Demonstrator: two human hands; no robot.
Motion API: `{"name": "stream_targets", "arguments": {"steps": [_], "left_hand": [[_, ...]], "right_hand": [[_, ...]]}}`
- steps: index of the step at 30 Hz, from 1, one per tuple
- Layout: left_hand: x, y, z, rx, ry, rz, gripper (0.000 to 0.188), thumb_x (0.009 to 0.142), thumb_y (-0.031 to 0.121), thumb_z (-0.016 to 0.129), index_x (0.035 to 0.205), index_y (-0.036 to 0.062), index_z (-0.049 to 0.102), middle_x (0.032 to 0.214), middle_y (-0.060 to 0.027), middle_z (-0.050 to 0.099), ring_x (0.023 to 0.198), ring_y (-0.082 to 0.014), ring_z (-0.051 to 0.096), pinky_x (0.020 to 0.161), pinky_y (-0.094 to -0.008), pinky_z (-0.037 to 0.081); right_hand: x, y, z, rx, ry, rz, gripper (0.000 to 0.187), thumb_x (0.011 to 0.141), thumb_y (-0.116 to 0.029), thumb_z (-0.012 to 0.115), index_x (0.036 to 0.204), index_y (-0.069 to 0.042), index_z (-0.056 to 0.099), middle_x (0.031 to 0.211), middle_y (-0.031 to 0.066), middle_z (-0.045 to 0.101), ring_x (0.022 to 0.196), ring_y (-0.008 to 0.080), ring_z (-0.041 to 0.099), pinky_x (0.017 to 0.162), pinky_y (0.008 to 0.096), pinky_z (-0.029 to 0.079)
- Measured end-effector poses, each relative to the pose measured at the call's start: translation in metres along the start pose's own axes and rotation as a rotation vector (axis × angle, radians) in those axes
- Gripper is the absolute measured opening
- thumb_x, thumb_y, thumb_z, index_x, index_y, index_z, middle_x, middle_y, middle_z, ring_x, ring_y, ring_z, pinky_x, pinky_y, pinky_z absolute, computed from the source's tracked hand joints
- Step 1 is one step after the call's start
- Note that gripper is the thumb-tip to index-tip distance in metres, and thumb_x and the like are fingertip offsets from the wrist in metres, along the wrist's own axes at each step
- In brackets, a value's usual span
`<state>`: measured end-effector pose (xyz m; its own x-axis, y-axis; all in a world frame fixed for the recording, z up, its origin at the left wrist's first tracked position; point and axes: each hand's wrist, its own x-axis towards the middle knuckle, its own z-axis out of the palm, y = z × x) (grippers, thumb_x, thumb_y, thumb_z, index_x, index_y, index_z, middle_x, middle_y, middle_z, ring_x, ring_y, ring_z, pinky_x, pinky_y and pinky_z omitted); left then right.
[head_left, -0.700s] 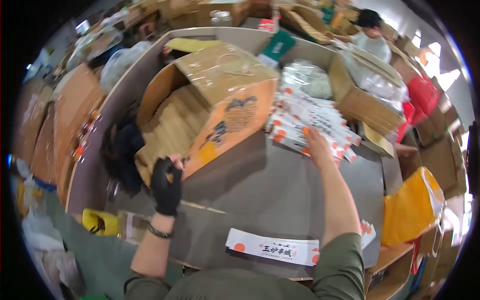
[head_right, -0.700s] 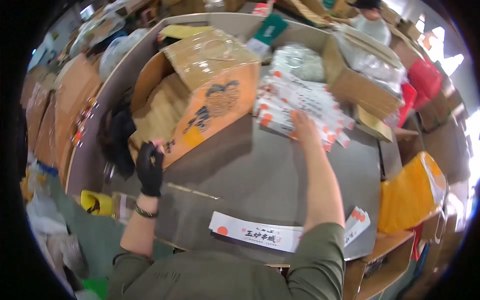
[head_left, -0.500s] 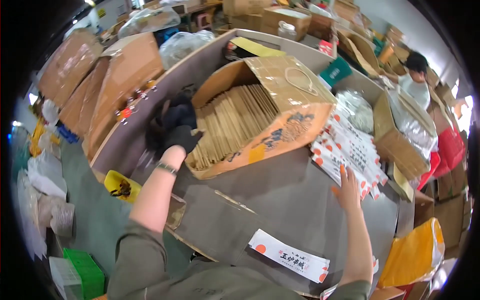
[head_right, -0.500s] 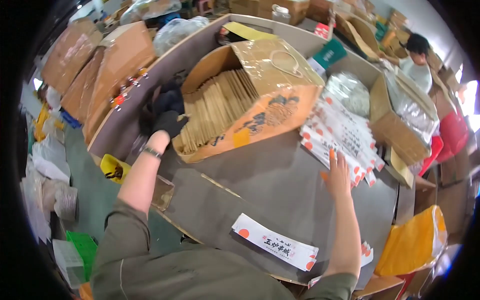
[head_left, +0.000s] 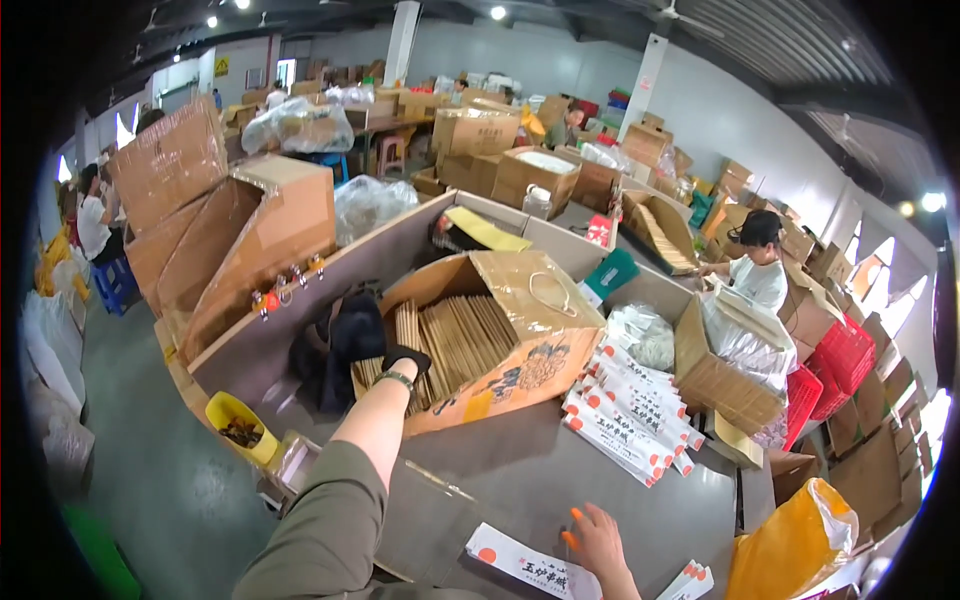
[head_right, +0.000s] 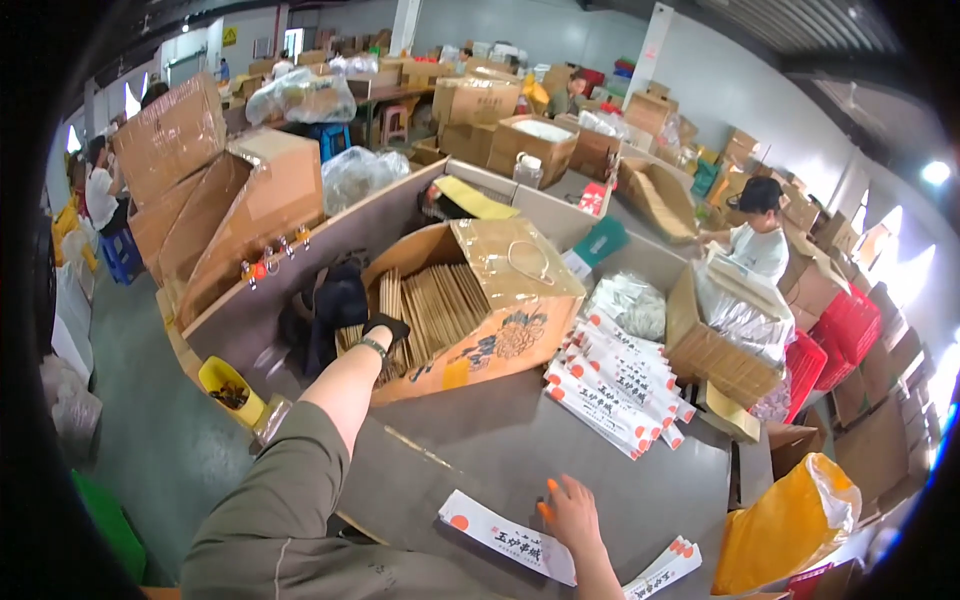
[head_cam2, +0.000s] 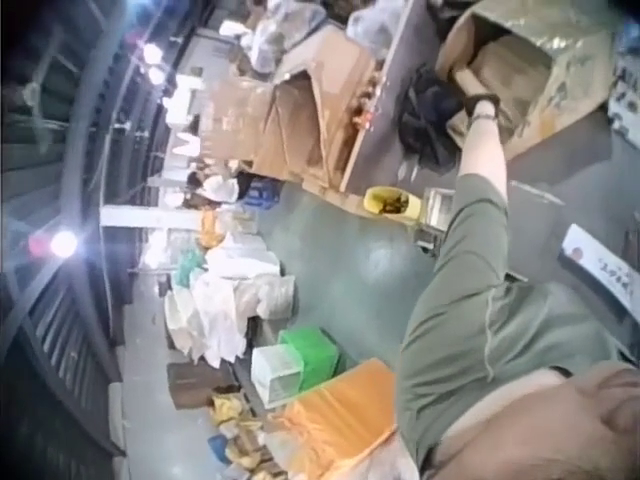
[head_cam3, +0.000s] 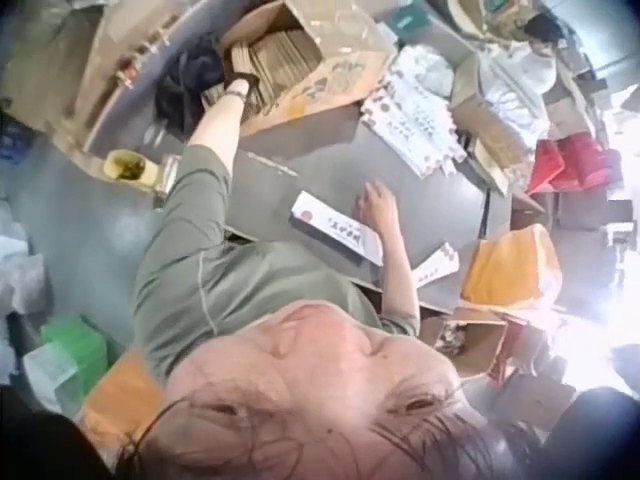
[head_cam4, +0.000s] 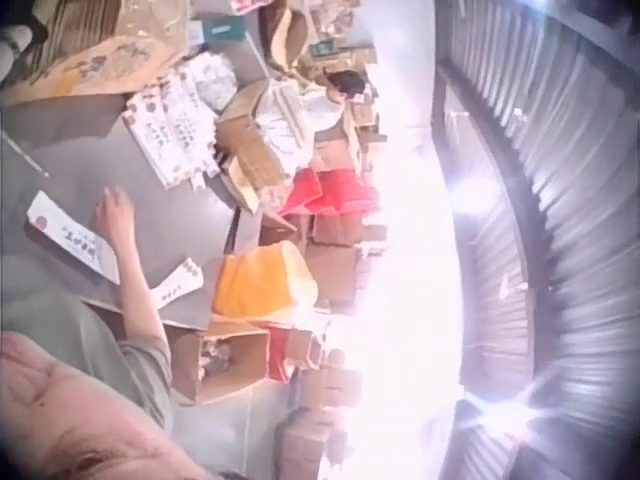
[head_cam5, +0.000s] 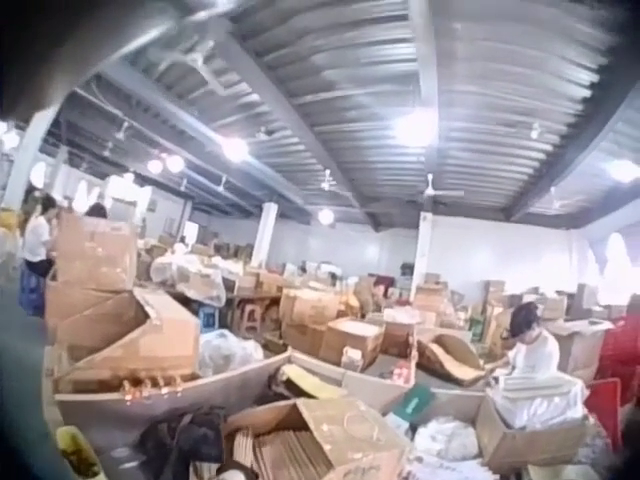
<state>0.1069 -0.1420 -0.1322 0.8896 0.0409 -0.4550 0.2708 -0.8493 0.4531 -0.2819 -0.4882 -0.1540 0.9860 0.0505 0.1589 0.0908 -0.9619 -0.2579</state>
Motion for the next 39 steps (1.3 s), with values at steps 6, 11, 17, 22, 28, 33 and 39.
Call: {"name": "stream_targets", "arguments": {"steps": [6,11,17,22,28,33,39], "left_hand": [[-0.021,-0.019,0.017,-0.92,0.03,0.015,0.033,0.091,0.028,0.058,0.11,0.0022,0.065,0.113,-0.0097,0.065,0.099,-0.0251,0.062,0.088,-0.0397,0.047],[-0.133,-0.014,0.076,-1.236,0.233,0.594,0.038,0.076,0.012,0.071,0.111,0.0021,0.058,0.088,-0.0113,0.064,0.074,-0.0258,0.064,0.067,-0.0395,0.054],[-0.25,-0.072,0.174,-0.448,0.394,0.863,0.057,0.079,0.027,0.072,0.126,0.0052,0.05,0.115,-0.0177,0.06,0.101,-0.037,0.061,0.082,-0.0425,0.05],[-0.253,-0.1,0.182,-0.49,0.148,0.744,0.044,0.081,0.03,0.068,0.116,0.0074,0.055,0.105,-0.0155,0.063,0.097,-0.036,0.061,0.079,-0.0419,0.05],[-0.257,-0.109,0.178,-0.22,0.092,0.703,0.043,0.078,0.031,0.071,0.112,0.0074,0.058,0.108,-0.016,0.063,0.098,-0.0323,0.063,0.08,-0.0419,0.05],[-0.251,-0.121,0.176,-0.554,-0.092,0.877,0.042,0.077,0.027,0.076,0.109,0.0056,0.06,0.096,-0.0099,0.067,0.083,-0.0256,0.066,0.073,-0.0361,0.053],[-0.28,-0.103,0.142,-1.359,-0.777,0.325,0.045,0.084,0.009,0.068,0.125,0.0056,0.052,0.081,-0.0018,0.056,0.074,-0.0117,0.058,0.067,-0.0292,0.051]], "right_hand": [[0.001,-0.023,-0.004,0.066,0.142,-0.04,0.035,0.078,-0.023,0.075,0.109,-0.01,0.067,0.12,0.0167,0.059,0.109,0.0355,0.058,0.093,0.0441,0.047],[0.043,-0.097,-0.018,0.421,0.168,-0.134,0.047,0.077,-0.019,0.078,0.119,-0.006,0.062,0.116,0.0158,0.062,0.107,0.0331,0.06,0.094,0.0404,0.048],[0.093,-0.211,-0.022,1.259,0.254,-0.033,0.094,0.074,-0.007,0.081,0.147,-0.002,0.022,0.114,0.007,0.058,0.104,0.017,0.057,0.093,0.0316,0.046],[0.062,-0.213,0.031,1.372,0.206,0.011,0.08,0.075,0.001,0.077,0.141,0.002,0.033,0.099,0.0,0.056,0.088,0.0068,0.056,0.085,0.0223,0.047],[0.056,-0.214,0.033,1.498,0.286,-0.008,0.061,0.075,0.002,0.075,0.13,0.004,0.047,0.088,-0.0004,0.059,0.083,0.0078,0.058,0.084,0.0253,0.049],[0.07,-0.218,0.02,1.562,0.235,0.197,0.059,0.078,-0.005,0.075,0.13,-0.001,0.05,0.103,0.0072,0.061,0.094,0.0146,0.06,0.083,0.0287,0.048],[0.038,-0.168,-0.008,0.672,0.238,0.082,0.059,0.079,-0.014,0.075,0.131,-0.001,0.051,0.118,0.0165,0.057,0.107,0.0304,0.057,0.091,0.0361,0.047]]}}
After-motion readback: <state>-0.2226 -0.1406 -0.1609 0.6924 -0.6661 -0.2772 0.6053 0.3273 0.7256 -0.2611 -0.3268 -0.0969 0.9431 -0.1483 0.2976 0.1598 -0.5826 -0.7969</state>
